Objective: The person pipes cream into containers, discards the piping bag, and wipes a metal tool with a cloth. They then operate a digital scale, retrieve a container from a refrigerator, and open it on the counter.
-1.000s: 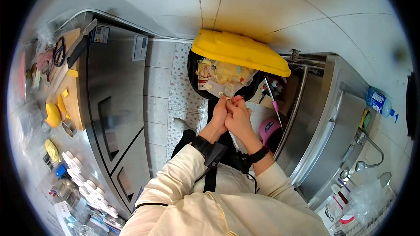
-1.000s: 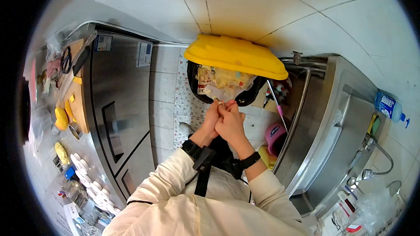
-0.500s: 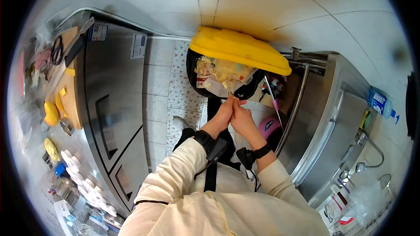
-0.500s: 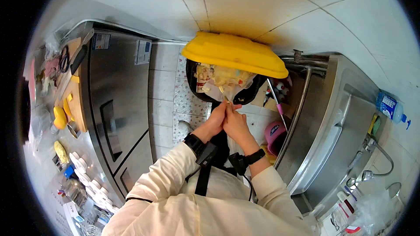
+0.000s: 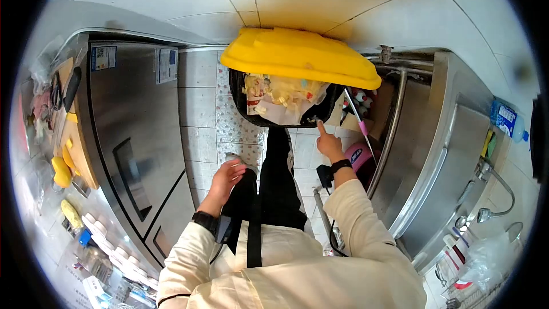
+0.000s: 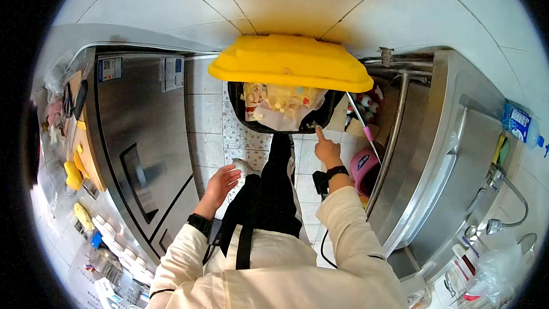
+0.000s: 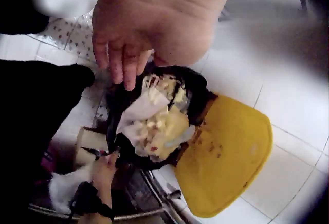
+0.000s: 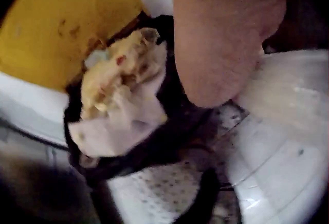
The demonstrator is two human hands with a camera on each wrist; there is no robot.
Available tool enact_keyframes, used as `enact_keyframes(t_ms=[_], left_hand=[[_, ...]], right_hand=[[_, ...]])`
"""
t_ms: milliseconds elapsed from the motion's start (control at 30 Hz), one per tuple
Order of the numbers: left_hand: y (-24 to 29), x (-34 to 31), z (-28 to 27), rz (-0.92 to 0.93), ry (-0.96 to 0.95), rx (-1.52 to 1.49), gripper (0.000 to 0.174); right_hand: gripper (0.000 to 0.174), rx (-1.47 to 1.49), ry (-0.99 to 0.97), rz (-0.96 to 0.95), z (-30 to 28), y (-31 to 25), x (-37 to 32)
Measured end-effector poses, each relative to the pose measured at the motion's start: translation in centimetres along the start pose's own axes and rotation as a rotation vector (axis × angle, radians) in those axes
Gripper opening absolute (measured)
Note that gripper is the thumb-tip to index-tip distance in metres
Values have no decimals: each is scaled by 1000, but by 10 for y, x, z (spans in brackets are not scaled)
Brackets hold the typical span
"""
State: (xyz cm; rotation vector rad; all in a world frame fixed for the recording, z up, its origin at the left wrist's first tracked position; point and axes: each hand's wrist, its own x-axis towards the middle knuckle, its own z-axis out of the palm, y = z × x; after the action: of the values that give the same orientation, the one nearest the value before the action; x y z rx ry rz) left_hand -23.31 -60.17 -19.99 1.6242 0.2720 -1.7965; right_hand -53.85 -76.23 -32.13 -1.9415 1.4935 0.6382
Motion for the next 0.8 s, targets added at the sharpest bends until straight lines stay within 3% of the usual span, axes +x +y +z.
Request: enact_keyframes(t_ms=[67,133,167,267,300,400,433,533,567,633,667,700,800], left_hand=[[-6,-9,-24,-25,70,-59,39],[-8,-21,-38,-10,109,-121,38],[-14,-28,-45,-18,108,-112,38],[-16,-33,-57,-35,151,-174,35],[-15,-35,-60,5,133,-169,35],[-11,-49,-61,74,116,-152,36],[-9,-50,-61,48,131,-164,37],[-7,-55,-72,34,169,-148,36],[-8,-60,-78,129,110,-159,36],[-6,-72,-80,133,86,-139,36],[-4,-72,-88,171,56,-117,36],[9,-90,-81,152,51,-104,37],[27,-128,-79,340,-85,47,40]], right_hand=[[59,-43,64,-11,-1,-4,10],[59,236,324,107,-28,-19,-2],[58,-5,180,162,-12,-16,0],[52,-36,114,132,-14,-16,-2],[53,30,184,154,-29,-23,-8],[54,-76,181,81,14,-4,-12],[54,-119,69,76,26,3,-15],[60,-5,192,116,-25,-21,-25],[57,6,188,206,-28,-29,-33],[60,-82,116,-83,46,33,-30],[62,-62,147,-85,36,29,-36],[62,-46,90,129,-10,-11,-50],[57,-10,296,-155,-51,-45,-78]])
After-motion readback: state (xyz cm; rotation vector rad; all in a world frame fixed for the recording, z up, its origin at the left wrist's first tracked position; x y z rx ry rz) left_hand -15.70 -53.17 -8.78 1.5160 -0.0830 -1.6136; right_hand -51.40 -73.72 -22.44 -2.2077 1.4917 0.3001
